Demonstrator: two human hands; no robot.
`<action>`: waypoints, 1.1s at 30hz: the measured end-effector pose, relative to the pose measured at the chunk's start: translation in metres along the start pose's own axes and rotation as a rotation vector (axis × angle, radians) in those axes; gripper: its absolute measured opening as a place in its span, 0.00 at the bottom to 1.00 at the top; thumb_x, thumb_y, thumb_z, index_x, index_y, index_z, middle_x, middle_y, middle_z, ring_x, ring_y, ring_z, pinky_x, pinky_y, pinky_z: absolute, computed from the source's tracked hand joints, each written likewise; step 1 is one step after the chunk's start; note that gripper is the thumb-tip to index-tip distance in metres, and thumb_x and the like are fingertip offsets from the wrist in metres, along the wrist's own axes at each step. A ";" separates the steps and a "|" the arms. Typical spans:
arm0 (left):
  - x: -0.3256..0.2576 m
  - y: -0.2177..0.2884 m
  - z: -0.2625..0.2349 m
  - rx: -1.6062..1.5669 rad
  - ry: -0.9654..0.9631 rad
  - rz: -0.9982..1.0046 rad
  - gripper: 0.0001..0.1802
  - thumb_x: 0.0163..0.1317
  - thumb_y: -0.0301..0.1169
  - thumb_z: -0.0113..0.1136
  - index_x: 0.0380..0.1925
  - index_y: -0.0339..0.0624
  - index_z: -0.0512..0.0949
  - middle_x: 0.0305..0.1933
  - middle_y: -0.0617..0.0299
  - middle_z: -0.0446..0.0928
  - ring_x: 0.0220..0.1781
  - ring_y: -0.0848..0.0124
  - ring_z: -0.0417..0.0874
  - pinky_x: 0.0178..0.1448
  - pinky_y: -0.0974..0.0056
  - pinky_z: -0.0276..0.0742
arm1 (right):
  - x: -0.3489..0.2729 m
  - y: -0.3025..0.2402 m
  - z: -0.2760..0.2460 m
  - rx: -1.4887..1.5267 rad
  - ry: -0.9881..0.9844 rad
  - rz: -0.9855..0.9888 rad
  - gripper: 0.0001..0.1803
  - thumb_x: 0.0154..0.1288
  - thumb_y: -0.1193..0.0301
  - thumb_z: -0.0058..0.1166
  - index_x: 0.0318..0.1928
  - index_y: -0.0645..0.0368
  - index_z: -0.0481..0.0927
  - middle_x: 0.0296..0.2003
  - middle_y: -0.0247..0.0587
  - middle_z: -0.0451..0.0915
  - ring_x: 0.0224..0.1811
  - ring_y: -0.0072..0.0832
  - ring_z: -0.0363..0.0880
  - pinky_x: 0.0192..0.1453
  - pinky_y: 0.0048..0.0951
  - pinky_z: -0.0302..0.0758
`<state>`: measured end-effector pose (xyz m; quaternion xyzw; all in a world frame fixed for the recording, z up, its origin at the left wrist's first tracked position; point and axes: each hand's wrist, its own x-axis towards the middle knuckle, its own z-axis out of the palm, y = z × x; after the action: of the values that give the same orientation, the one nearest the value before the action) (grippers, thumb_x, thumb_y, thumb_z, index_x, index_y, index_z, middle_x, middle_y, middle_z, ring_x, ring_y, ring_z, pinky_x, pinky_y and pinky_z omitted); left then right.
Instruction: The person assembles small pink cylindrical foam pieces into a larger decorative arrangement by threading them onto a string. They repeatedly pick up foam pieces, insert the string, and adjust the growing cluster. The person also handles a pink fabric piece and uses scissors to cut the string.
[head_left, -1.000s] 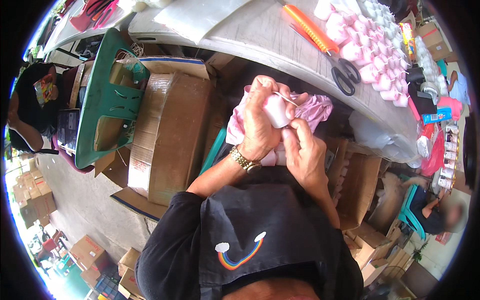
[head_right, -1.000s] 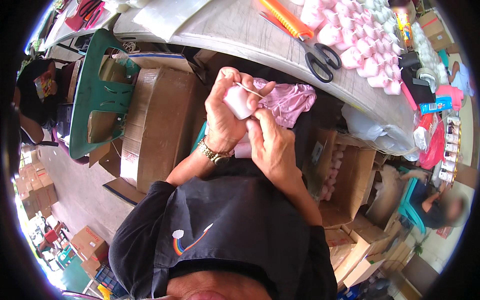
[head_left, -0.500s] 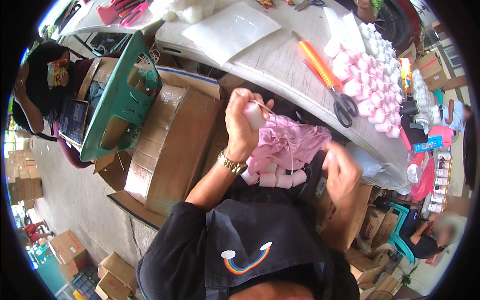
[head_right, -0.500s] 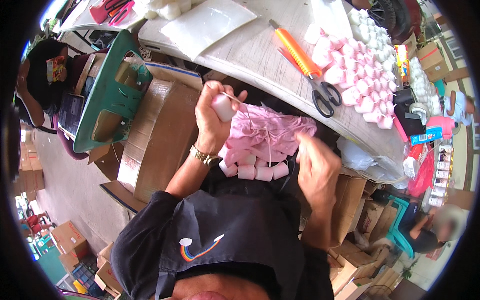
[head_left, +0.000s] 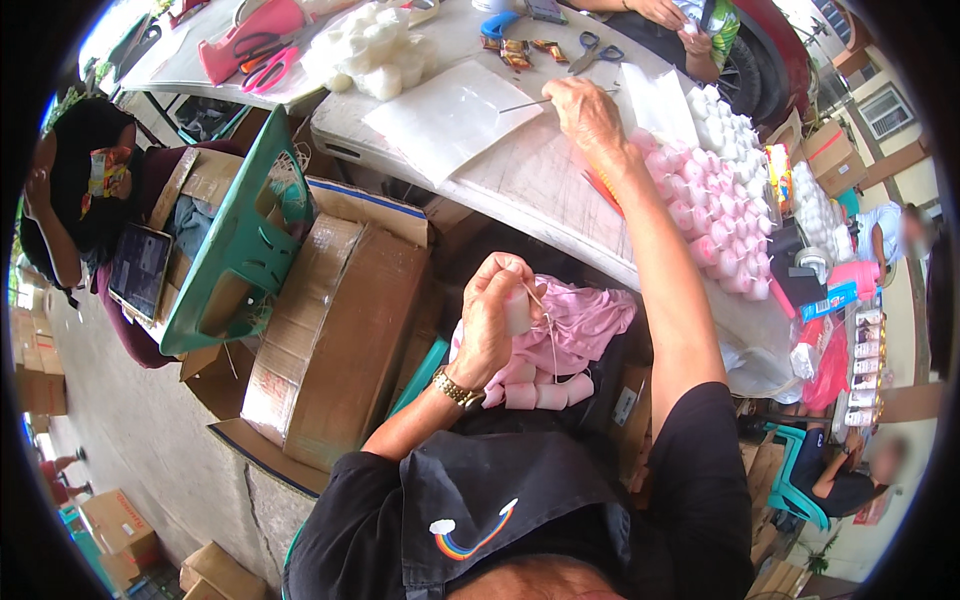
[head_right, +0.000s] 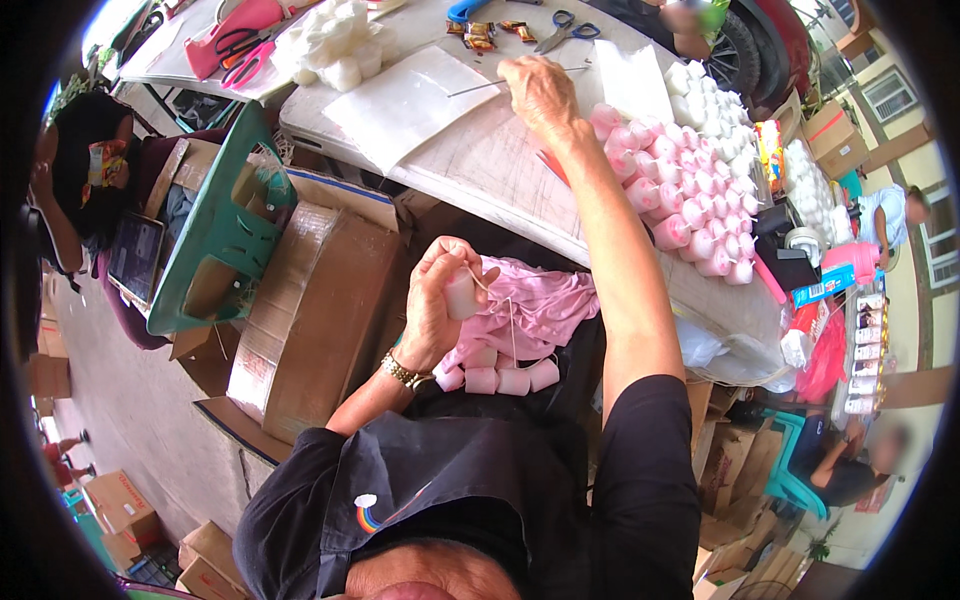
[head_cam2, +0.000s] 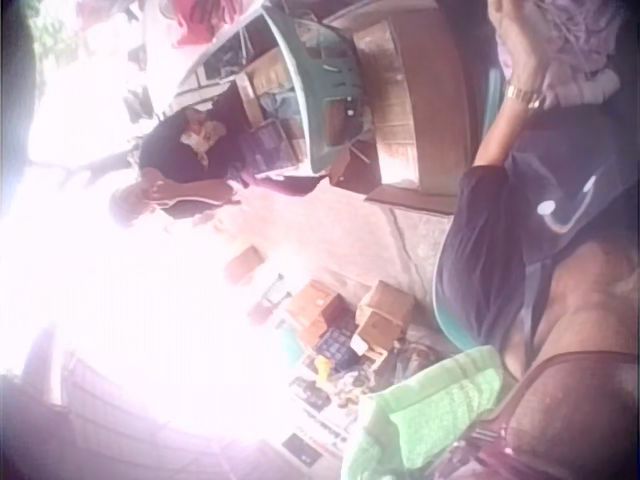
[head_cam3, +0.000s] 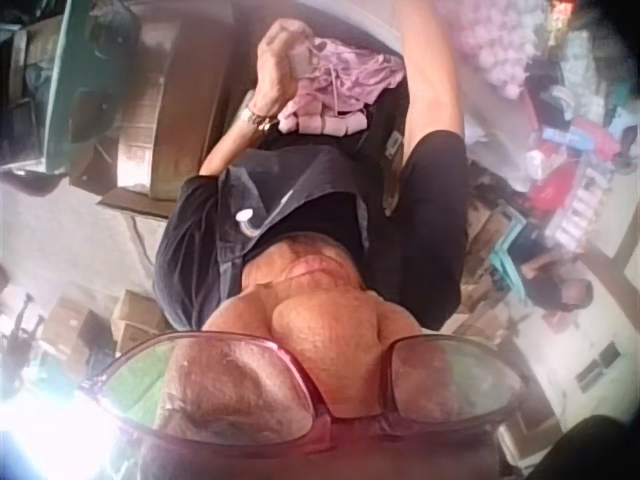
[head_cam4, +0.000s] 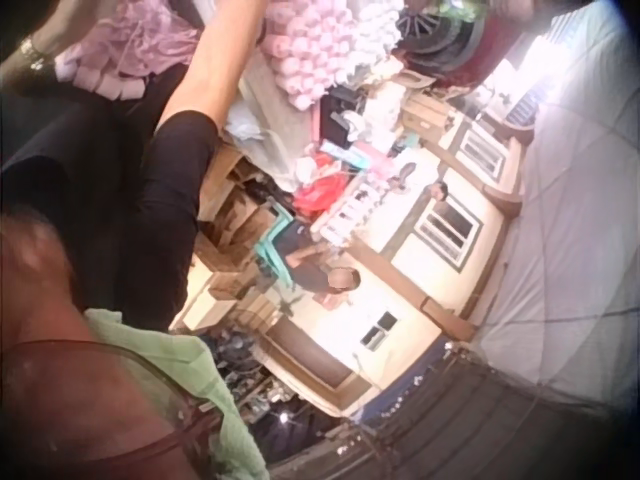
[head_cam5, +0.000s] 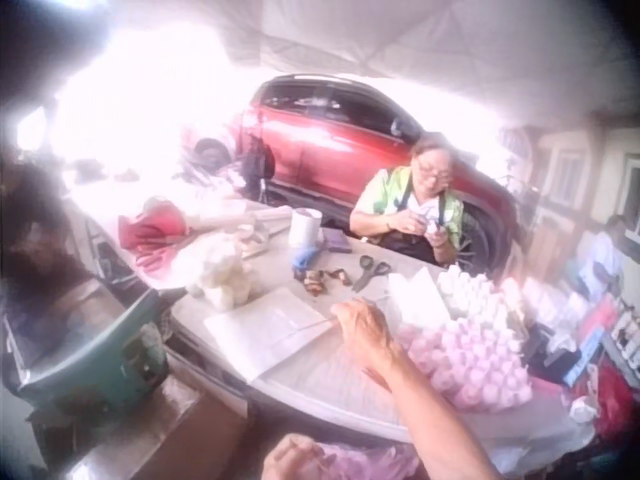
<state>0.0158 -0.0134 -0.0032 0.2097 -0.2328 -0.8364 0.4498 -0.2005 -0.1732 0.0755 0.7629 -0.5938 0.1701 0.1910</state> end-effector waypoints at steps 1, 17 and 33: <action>-0.001 0.000 0.001 0.008 0.001 -0.014 0.07 0.68 0.32 0.51 0.32 0.40 0.73 0.28 0.60 0.74 0.21 0.72 0.75 0.52 0.57 0.78 | 0.000 0.000 -0.002 -0.021 -0.021 0.076 0.10 0.62 0.78 0.49 0.43 0.59 0.79 0.41 0.45 0.81 0.46 0.42 0.79 0.52 0.40 0.75; -0.010 0.003 0.028 0.087 -0.027 0.152 0.09 0.62 0.29 0.65 0.37 0.34 0.84 0.42 0.65 0.74 0.32 0.76 0.76 0.37 0.71 0.72 | -0.169 -0.155 -0.104 1.084 0.121 0.672 0.14 0.66 0.83 0.54 0.52 0.65 0.77 0.36 0.37 0.82 0.37 0.16 0.79 0.43 0.19 0.77; -0.004 -0.005 0.028 -0.904 -0.334 -0.424 0.16 0.70 0.36 0.52 0.51 0.37 0.75 0.55 0.46 0.73 0.64 0.56 0.71 0.76 0.47 0.58 | -0.191 -0.159 -0.113 0.302 0.446 0.305 0.10 0.53 0.84 0.62 0.35 0.61 0.78 0.29 0.41 0.77 0.29 0.36 0.78 0.32 0.33 0.75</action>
<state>-0.0014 -0.0018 0.0170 -0.0989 0.1300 -0.9481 0.2729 -0.0947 0.0784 0.0661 0.6286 -0.6130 0.4463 0.1732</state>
